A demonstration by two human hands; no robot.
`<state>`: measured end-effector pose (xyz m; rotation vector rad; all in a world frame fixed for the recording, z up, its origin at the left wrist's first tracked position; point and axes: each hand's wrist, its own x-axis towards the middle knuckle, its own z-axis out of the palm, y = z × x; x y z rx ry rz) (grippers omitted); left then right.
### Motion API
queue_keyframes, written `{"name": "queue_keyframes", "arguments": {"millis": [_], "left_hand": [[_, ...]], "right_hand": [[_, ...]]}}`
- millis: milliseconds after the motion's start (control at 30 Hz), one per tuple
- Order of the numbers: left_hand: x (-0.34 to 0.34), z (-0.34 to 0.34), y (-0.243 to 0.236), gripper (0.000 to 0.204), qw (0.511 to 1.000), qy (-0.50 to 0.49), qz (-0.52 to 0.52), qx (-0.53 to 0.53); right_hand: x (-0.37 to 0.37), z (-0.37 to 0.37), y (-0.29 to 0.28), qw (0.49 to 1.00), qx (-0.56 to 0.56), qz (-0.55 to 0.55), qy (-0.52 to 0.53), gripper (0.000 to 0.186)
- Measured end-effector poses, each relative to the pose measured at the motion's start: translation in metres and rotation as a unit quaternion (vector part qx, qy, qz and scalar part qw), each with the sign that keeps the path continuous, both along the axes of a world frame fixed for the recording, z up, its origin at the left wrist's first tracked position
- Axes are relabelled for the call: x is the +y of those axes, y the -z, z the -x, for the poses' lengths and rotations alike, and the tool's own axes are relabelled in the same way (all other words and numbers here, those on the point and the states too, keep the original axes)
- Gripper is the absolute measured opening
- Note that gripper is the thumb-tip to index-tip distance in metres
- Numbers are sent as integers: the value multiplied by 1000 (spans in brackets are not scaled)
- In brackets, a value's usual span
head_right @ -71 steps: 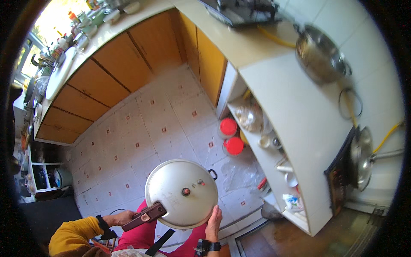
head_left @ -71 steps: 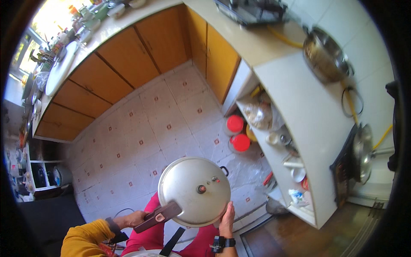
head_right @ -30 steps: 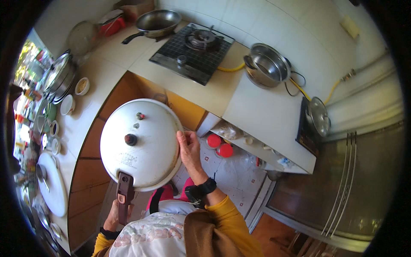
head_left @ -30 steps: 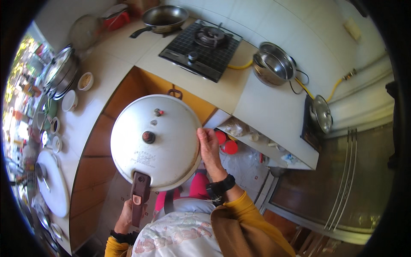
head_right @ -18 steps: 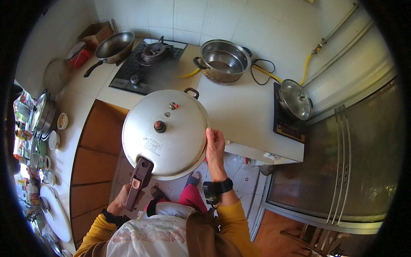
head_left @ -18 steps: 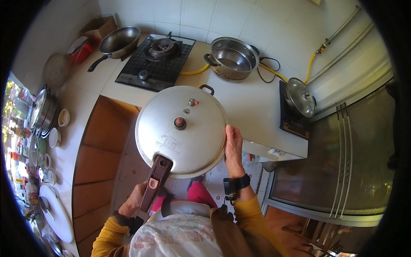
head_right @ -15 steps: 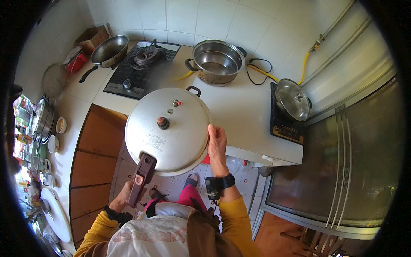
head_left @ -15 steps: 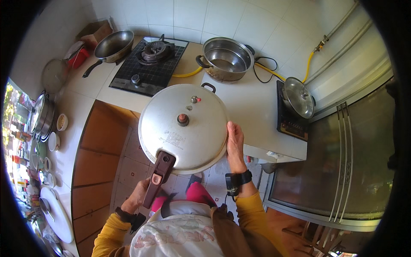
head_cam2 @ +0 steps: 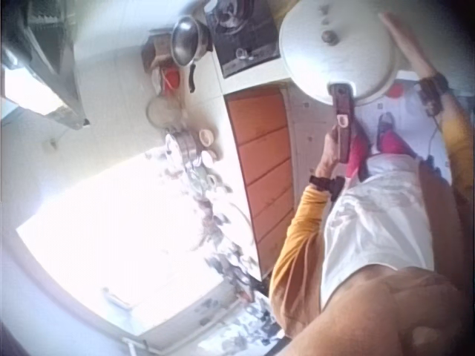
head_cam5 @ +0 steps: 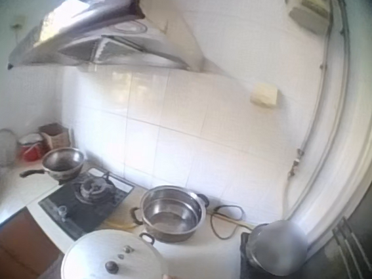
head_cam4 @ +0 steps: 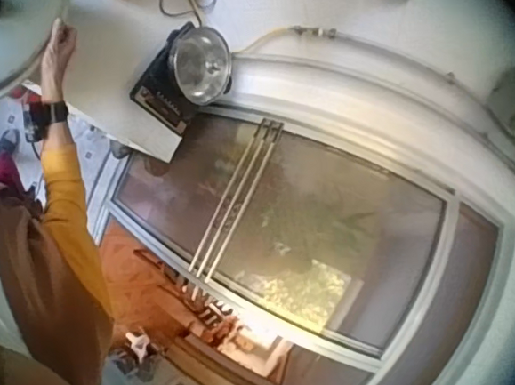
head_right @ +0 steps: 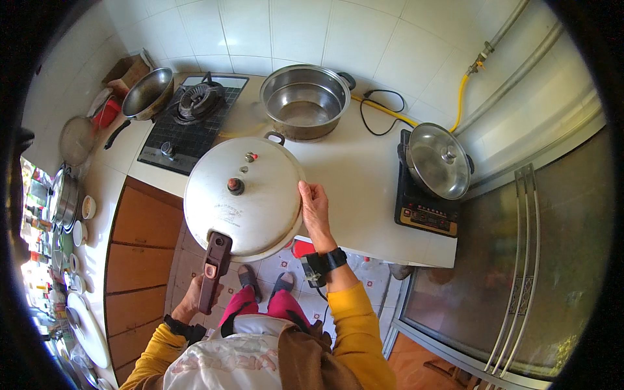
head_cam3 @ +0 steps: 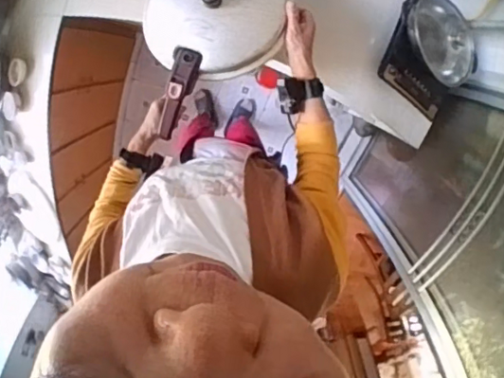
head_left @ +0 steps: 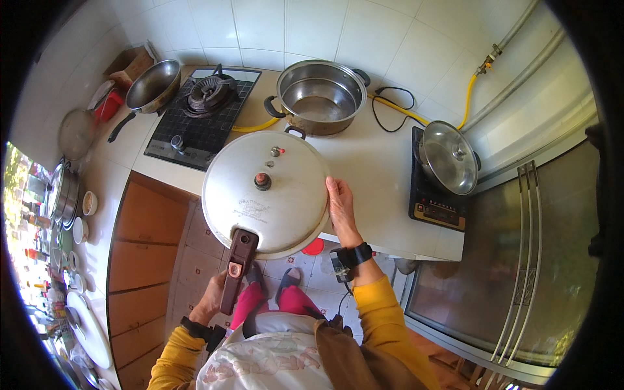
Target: The person fills a metal bowl with water from the kitchen sink, then carries a pressure cooker to the stove and opens it. They pick up a small pot and walk to a water dispenser, where they fill the pot with water.
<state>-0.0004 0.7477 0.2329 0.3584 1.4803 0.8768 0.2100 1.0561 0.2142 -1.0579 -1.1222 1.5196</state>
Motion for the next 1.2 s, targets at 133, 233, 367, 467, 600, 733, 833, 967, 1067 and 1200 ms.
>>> {"name": "queue_keyframes", "arguments": {"millis": [133, 233, 367, 467, 600, 733, 833, 967, 1067, 1200], "left_hand": [[13, -5, 4, 14, 999, -31, -18, -5], [21, -10, 9, 16, 997, 0, -44, 69], [28, -8, 8, 11, 996, -79, 15, -42], [28, -7, 4, 16, 999, -48, 10, -5], [31, -8, 5, 15, 994, -97, 40, -32], [37, -5, 6, 19, 998, -57, 21, -32], [39, -6, 1, 13, 996, 2, -63, 68], [44, -8, -4, 9, 989, 31, -84, 116], [49, -7, -5, 42, 998, -1, -16, 55], [56, -6, -3, 42, 994, 38, -48, 95]], "right_hand": [[21, 2, -10, 996, -72, -41, -30, 48], [57, -5, -23, 966, -231, -104, -58, 56], [119, 1, -29, 986, -161, 37, -13, 67], [170, 8, -22, 989, -121, 91, 10, 65], [221, 19, -7, 976, -45, 210, -44, 51], [235, 30, 4, 983, -44, 171, -57, 38], [237, 34, 3, 989, -49, 137, -41, 34], [245, 18, 1, 992, -52, 108, -30, 34], [258, 0, 3, 991, -64, 114, -5, 31], [262, -11, 8, 992, 44, 109, 39, 35]]}}
